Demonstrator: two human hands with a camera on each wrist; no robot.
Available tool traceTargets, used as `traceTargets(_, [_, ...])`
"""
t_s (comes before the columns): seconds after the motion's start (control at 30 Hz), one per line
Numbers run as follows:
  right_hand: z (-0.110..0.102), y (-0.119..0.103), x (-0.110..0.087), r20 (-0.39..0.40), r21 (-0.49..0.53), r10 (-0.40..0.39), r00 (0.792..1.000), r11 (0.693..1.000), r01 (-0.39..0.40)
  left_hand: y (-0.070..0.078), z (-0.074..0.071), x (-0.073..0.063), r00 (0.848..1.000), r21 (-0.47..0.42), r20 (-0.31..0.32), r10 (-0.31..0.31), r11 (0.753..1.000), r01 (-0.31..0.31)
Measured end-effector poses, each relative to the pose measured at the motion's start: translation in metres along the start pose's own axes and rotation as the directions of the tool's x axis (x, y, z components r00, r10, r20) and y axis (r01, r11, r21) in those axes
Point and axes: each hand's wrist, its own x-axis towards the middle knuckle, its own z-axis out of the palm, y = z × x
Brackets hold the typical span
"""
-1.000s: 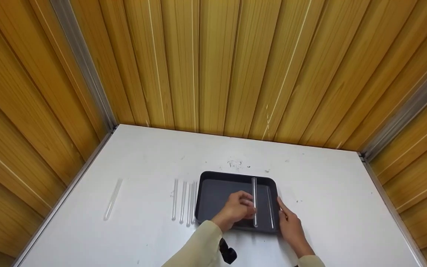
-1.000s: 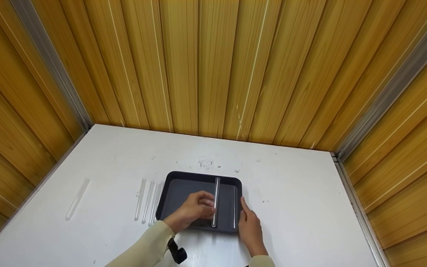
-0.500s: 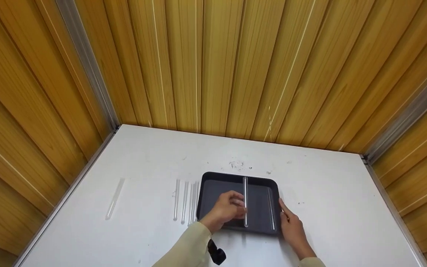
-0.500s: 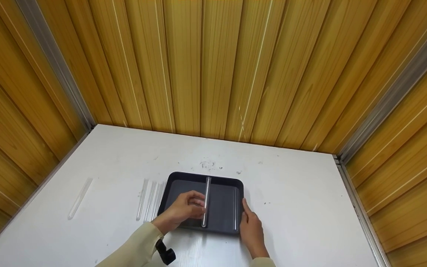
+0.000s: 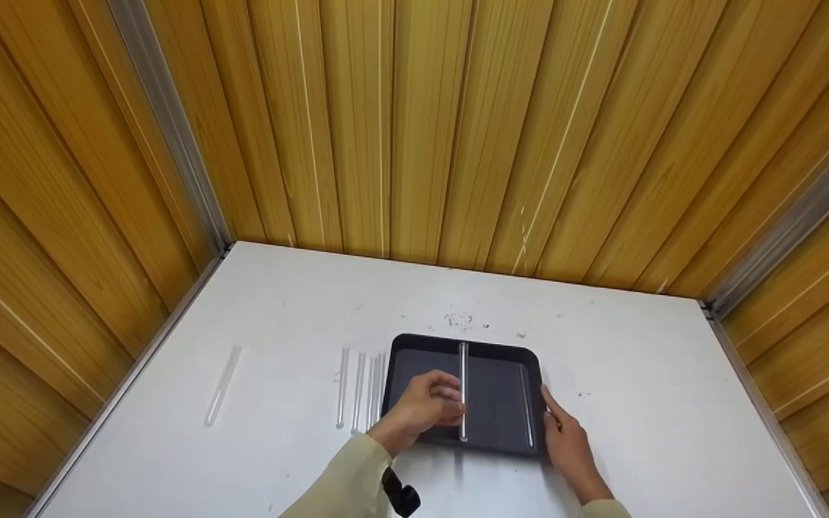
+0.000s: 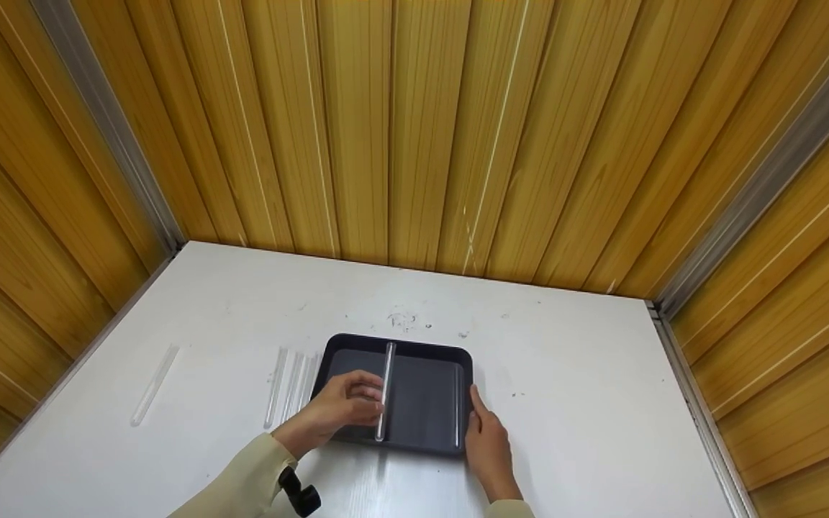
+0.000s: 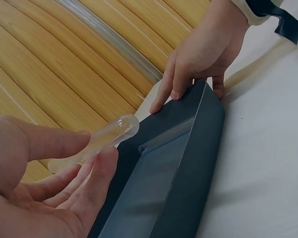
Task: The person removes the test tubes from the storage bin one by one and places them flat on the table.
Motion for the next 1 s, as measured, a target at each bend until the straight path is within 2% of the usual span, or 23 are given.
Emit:
traceTargets(0.33, [0.001, 0.000, -0.001, -0.003, -0.007, 0.005, 1.000, 1.000, -0.005, 0.004, -0.025, -0.008, 0.999, -0.010, -0.032, 0.019, 1.000, -0.019])
traceTargets(0.8, [0.001, -0.001, -0.001, -0.020, -0.025, -0.002, 1.000, 1.000, 0.002, 0.009, -0.064, -0.022, 0.996, 0.033, -0.081, 0.026, 0.999, -0.024])
traceTargets(1.0, [0.001, -0.001, -0.001, -0.016, -0.032, -0.009, 1.000, 0.999, 0.008, 0.011, -0.075, -0.026, 0.994, 0.067, -0.105, 0.031, 0.997, -0.024])
